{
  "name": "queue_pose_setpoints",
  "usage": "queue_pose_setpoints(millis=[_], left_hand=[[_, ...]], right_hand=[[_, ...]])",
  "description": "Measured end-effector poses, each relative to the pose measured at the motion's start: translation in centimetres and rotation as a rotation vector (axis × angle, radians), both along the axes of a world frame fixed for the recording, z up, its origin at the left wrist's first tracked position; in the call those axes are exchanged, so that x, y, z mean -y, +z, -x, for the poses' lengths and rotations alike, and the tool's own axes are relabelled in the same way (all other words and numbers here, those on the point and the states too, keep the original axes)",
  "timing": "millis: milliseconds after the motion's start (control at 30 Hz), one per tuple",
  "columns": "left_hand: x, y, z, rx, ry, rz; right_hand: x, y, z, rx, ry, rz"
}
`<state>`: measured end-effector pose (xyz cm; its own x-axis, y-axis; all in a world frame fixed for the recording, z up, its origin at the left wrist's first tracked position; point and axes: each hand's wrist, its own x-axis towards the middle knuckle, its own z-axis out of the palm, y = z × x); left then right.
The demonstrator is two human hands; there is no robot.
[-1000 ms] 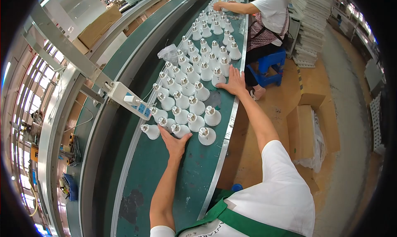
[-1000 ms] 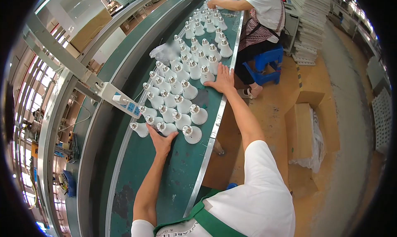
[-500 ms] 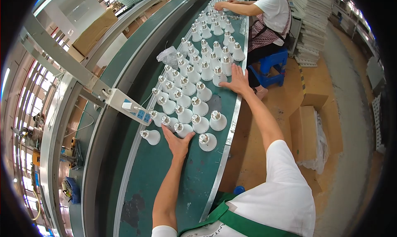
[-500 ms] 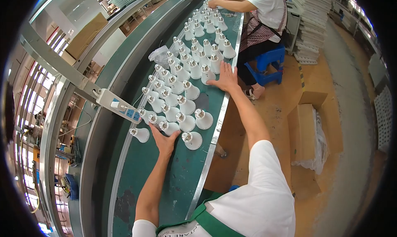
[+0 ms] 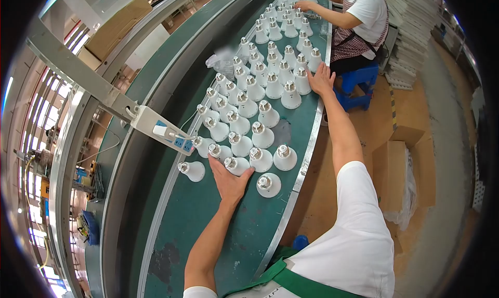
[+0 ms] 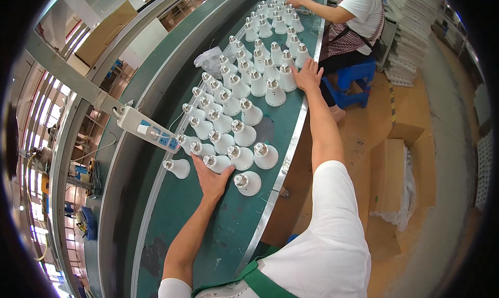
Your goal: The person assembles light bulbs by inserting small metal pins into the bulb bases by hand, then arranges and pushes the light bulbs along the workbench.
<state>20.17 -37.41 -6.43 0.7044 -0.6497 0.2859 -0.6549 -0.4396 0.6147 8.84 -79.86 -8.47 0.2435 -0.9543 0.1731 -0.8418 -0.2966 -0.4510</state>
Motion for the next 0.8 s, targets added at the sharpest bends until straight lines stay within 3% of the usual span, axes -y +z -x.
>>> queue_pose_setpoints(millis=[300,800], left_hand=[[2.1,0.3,-1.3,0.025,-0.13,-0.143],[3.2,0.6,-1.8,-0.022,-0.199,-0.064]], right_hand=[[1.1,-0.5,-0.5,-0.114,0.03,0.054],[1.3,-1.3,-0.8,-0.136,0.009,0.187]])
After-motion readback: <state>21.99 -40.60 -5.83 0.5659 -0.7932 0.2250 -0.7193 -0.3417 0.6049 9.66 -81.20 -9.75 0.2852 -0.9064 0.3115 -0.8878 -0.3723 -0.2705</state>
